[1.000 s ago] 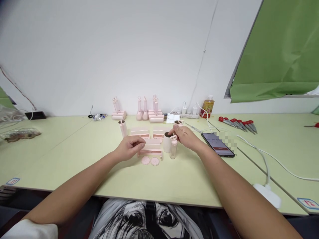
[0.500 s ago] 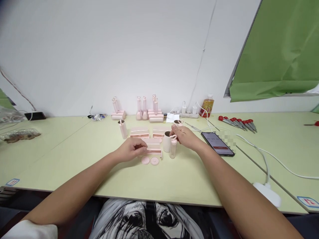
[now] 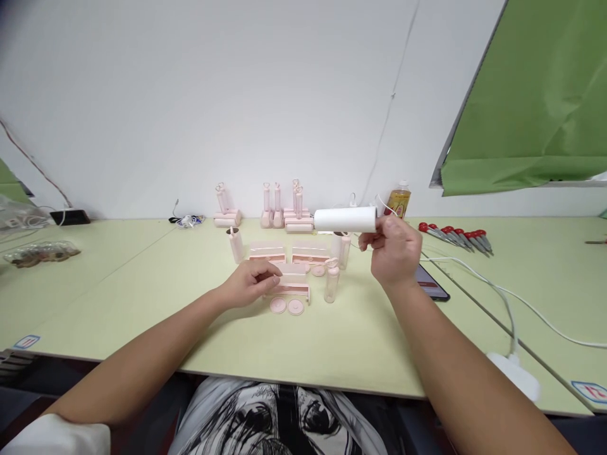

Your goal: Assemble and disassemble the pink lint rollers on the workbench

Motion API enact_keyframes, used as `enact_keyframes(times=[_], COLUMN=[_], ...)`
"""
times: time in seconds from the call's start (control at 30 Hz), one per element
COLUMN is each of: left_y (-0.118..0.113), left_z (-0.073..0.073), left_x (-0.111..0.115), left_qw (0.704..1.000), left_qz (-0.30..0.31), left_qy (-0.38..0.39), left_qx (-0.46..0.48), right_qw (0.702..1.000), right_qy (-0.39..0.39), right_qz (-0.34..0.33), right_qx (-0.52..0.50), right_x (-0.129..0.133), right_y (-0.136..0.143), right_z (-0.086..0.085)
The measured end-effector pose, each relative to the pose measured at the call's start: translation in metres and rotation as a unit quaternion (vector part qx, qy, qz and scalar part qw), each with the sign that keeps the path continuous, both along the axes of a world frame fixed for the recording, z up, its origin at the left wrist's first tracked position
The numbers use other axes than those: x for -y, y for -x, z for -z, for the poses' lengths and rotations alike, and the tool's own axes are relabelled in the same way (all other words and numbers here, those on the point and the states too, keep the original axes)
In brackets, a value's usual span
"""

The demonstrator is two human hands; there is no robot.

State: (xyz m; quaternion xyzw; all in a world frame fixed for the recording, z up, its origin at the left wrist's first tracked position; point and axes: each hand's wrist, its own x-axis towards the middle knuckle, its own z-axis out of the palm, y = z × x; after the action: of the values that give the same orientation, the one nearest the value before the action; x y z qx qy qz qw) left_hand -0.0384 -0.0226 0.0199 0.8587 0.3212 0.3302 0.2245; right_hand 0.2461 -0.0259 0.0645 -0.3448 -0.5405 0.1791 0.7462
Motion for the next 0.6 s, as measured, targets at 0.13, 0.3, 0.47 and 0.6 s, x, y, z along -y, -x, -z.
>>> enact_keyframes(times=[0.13,0.3,0.47,0.6], left_y=[0.0,0.0,-0.006,-0.005], left_z=[0.002,0.007,0.005,-0.003], left_x=[0.001,0.002,0.006,0.012], left_qw=[0.999,0.994,0.97,0.963], left_qz=[0.007,0.088,0.098,0.039], left_qy=[-0.008,-0.054,-0.204,-0.223], left_qx=[0.035,0.048,0.087,0.148], right_qw=[0.976,0.891,0.825,0.814], right_qy=[0.029,0.141,0.21,0.236], right_qz=[-0.213,-0.408,-0.49,-0.485], right_qx=[0.021,0.141,0.187,0.214], right_x=[0.019,0.036,0.04,0.039], right_y=[0.013,0.04,0.056,0.062], right_z=[0.001,0.02,0.025,0.029])
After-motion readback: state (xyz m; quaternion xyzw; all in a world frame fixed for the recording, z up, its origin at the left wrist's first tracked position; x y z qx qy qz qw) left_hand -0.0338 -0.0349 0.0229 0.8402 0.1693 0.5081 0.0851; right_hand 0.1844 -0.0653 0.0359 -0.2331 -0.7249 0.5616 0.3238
